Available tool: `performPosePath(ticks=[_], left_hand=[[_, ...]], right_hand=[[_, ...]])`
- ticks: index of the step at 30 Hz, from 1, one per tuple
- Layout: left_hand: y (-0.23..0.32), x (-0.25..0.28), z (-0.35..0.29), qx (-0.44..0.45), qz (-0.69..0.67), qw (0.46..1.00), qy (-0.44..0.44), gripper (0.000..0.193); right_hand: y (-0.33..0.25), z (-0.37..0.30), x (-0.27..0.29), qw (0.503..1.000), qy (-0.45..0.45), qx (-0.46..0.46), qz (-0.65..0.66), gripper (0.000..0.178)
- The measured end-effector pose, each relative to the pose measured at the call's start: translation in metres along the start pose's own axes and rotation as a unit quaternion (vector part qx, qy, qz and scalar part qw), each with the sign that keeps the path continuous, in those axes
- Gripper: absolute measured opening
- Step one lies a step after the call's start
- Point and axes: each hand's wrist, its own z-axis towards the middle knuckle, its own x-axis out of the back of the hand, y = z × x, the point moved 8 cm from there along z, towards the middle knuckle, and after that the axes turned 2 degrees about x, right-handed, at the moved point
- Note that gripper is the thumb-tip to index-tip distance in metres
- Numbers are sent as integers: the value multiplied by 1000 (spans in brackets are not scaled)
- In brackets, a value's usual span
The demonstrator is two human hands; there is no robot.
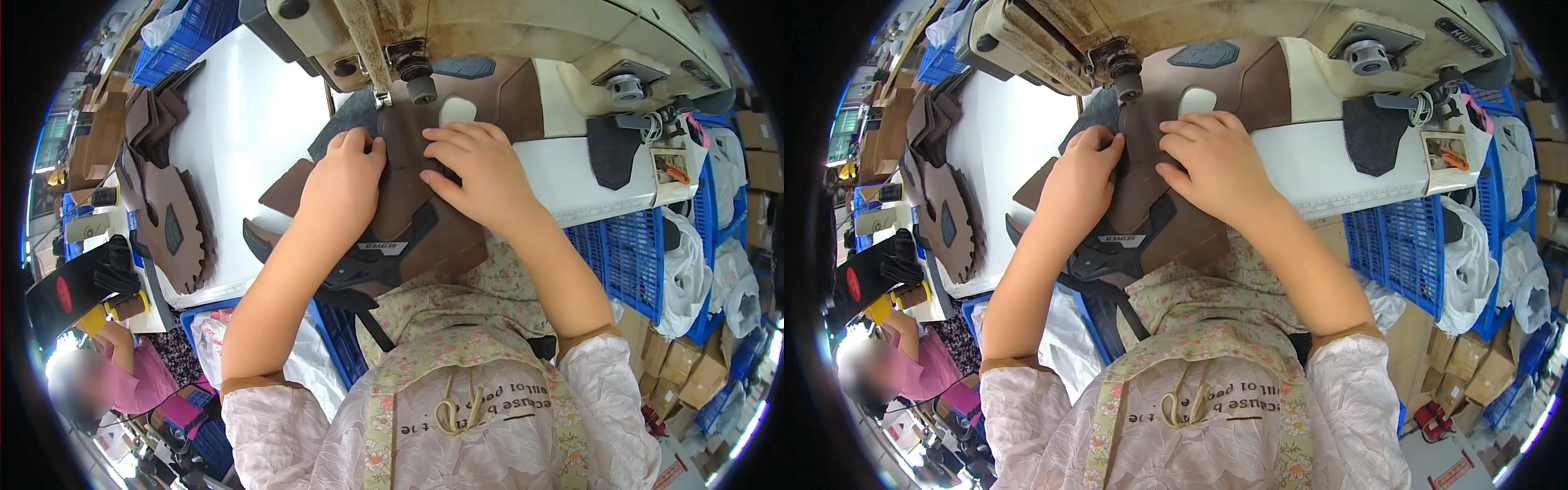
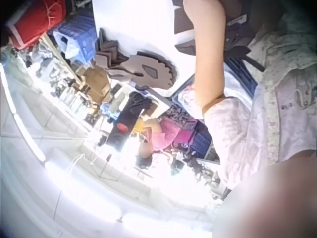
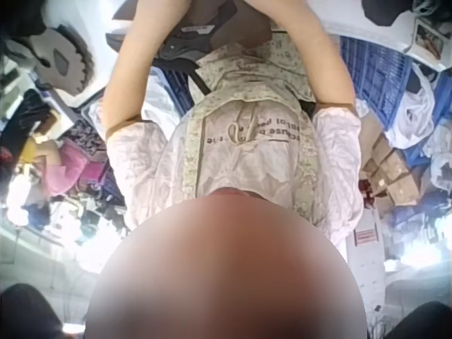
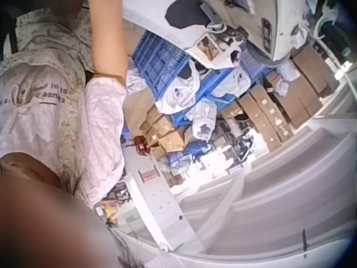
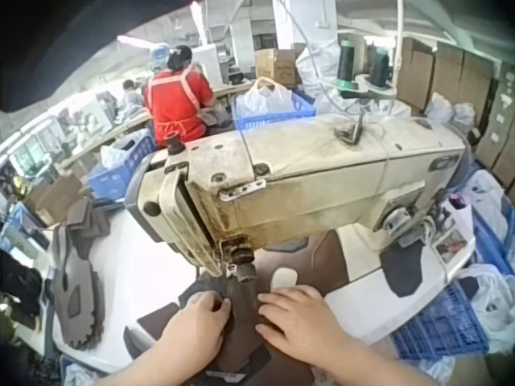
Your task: The recorder uses a heavy-duty industrial sewing machine to stitch together layers of a dark brown and black leather shoe upper in a factory setting.
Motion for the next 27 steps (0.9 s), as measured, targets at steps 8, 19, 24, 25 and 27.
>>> performPosePath(ticks=[8,19,24,25,27], left_hand=[[10,-5,7,33,32,999,16,44],[14,-5,16,39,33,999,15,38],[2,9,15,8,-49,999,-1,40],[1,11,14,2,-66,998,-2,41],[3,13,14,-4,-82,997,-2,43]], right_hand=[[12,5,4,999,12,-6,-33,20],[19,13,3,997,26,11,-77,19],[-2,10,-6,993,14,80,-84,17],[-3,10,-7,996,14,73,-54,16],[-3,10,-7,997,15,66,-24,15]])
